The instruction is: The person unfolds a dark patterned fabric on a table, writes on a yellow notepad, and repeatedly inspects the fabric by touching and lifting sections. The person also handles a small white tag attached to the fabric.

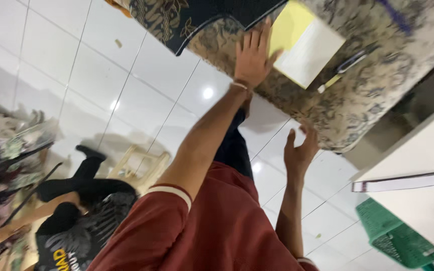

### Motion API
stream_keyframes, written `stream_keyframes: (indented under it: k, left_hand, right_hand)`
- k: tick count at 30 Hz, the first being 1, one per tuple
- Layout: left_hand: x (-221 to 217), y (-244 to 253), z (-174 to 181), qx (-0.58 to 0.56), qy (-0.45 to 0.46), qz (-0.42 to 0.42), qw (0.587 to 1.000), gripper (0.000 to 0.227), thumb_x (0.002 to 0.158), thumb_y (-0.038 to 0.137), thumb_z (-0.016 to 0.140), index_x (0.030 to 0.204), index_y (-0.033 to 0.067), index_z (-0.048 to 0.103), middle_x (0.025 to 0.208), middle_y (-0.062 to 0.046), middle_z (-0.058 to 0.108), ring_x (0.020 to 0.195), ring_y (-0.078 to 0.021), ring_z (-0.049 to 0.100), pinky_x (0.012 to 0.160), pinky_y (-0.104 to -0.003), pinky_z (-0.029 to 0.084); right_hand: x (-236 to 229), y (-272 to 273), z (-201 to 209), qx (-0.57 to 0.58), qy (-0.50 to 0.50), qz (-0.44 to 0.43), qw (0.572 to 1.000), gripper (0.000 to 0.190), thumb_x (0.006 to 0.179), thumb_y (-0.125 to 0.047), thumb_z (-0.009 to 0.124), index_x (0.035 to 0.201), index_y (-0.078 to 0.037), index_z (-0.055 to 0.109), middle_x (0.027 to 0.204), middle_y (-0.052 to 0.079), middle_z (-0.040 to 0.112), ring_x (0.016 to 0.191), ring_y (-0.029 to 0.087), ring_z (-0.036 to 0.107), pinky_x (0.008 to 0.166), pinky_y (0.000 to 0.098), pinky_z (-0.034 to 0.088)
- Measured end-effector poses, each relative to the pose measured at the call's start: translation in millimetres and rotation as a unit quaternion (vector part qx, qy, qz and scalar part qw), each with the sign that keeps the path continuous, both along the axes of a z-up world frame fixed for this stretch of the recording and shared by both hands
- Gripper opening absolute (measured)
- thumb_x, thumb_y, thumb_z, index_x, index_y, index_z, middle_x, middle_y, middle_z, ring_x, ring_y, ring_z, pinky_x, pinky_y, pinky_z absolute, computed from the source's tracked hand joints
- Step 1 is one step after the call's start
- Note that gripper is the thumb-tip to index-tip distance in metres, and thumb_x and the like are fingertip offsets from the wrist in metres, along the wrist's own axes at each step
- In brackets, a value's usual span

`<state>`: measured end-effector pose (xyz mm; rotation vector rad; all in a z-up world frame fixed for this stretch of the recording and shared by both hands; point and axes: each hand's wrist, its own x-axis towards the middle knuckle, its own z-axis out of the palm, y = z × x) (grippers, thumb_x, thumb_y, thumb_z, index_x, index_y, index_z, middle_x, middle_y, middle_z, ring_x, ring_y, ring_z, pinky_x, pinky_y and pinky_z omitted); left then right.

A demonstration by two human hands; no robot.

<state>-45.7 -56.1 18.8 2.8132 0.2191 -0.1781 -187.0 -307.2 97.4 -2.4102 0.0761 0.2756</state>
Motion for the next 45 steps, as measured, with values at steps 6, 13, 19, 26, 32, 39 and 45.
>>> stream_keyframes:
  k: [6, 13, 19, 26, 32, 39, 45]
  left_hand:
    - [30, -42, 19, -0.187, 0.088, 0.245, 0.947, 0.085, 0.084, 0.031, 0.075, 0.153, 0.0048, 0.032, 0.113, -0.017, 0.072, 0.109, -0.0312, 0.066, 0.114, -0.054, 0.034]
    - [14, 8, 36, -0.486, 0.096, 0.265, 0.827, 0.047, 0.083, 0.024, 0.079, 0.125, 0.0046, 0.071, 0.113, -0.015, 0.076, 0.101, -0.025, 0.074, 0.098, -0.037, 0.056]
    - [-97, 61, 93, -0.528, 0.05, 0.224, 0.817, 0.049, 0.092, 0.017, 0.068, 0.137, 0.0013, 0.06, 0.114, -0.013, 0.074, 0.101, -0.022, 0.068, 0.09, -0.036, 0.053]
    - [-185, 129, 191, -0.628, 0.042, 0.125, 0.767, 0.034, 0.091, 0.011, 0.075, 0.123, -0.0006, 0.071, 0.105, -0.007, 0.076, 0.095, -0.0141, 0.069, 0.087, -0.03, 0.056]
    - [-172, 200, 207, -0.645, 0.004, 0.073, 0.76, 0.039, 0.087, 0.013, 0.081, 0.121, -0.0012, 0.07, 0.109, -0.005, 0.075, 0.099, -0.0135, 0.068, 0.088, -0.029, 0.056]
    - [-98, 279, 165, -0.652, -0.063, 0.223, 0.722, 0.045, 0.088, 0.011, 0.085, 0.124, -0.0026, 0.062, 0.114, -0.009, 0.071, 0.103, -0.0182, 0.067, 0.087, -0.033, 0.057]
    - [-27, 307, 159, -0.696, 0.027, 0.192, 0.691, 0.05, 0.089, 0.018, 0.074, 0.135, 0.0055, 0.059, 0.118, -0.008, 0.07, 0.106, -0.0201, 0.069, 0.089, -0.035, 0.059]
  right_hand:
    - [-41, -10, 33, 0.038, -0.01, -0.046, 0.998, 0.029, 0.096, -0.011, 0.069, 0.122, 0.002, 0.063, 0.111, 0.017, 0.07, 0.104, 0.031, 0.068, 0.091, 0.044, 0.053]
    - [-64, -17, 66, 0.066, -0.03, -0.063, 0.995, 0.023, 0.097, -0.012, 0.067, 0.115, 0.001, 0.065, 0.104, 0.014, 0.073, 0.1, 0.028, 0.071, 0.09, 0.0424, 0.055]
    - [-31, 44, 102, 0.076, -0.077, 0.053, 0.993, 0.016, 0.101, -0.013, 0.067, 0.115, -0.004, 0.067, 0.105, 0.012, 0.071, 0.107, 0.029, 0.066, 0.096, 0.0462, 0.05]
    - [47, 163, 132, 0.215, -0.13, 0.277, 0.928, 0.065, 0.093, -0.024, 0.076, 0.148, -0.005, 0.047, 0.155, 0.022, 0.044, 0.143, 0.038, 0.042, 0.116, 0.0482, 0.036]
    - [98, 239, 108, 0.392, 0.314, 0.254, 0.827, 0.066, 0.094, -0.022, 0.074, 0.153, -0.007, 0.047, 0.131, 0.015, 0.062, 0.118, 0.025, 0.058, 0.098, 0.0389, 0.05]
    - [145, 327, 104, 0.417, 0.27, 0.115, 0.86, 0.06, 0.08, -0.011, 0.08, 0.135, -0.004, 0.056, 0.117, 0.012, 0.071, 0.103, 0.019, 0.07, 0.088, 0.0344, 0.059]
    - [197, 365, 137, 0.349, 0.156, 0.066, 0.922, 0.047, 0.084, -0.011, 0.081, 0.127, -0.002, 0.063, 0.109, 0.009, 0.073, 0.091, 0.016, 0.069, 0.079, 0.033, 0.057]
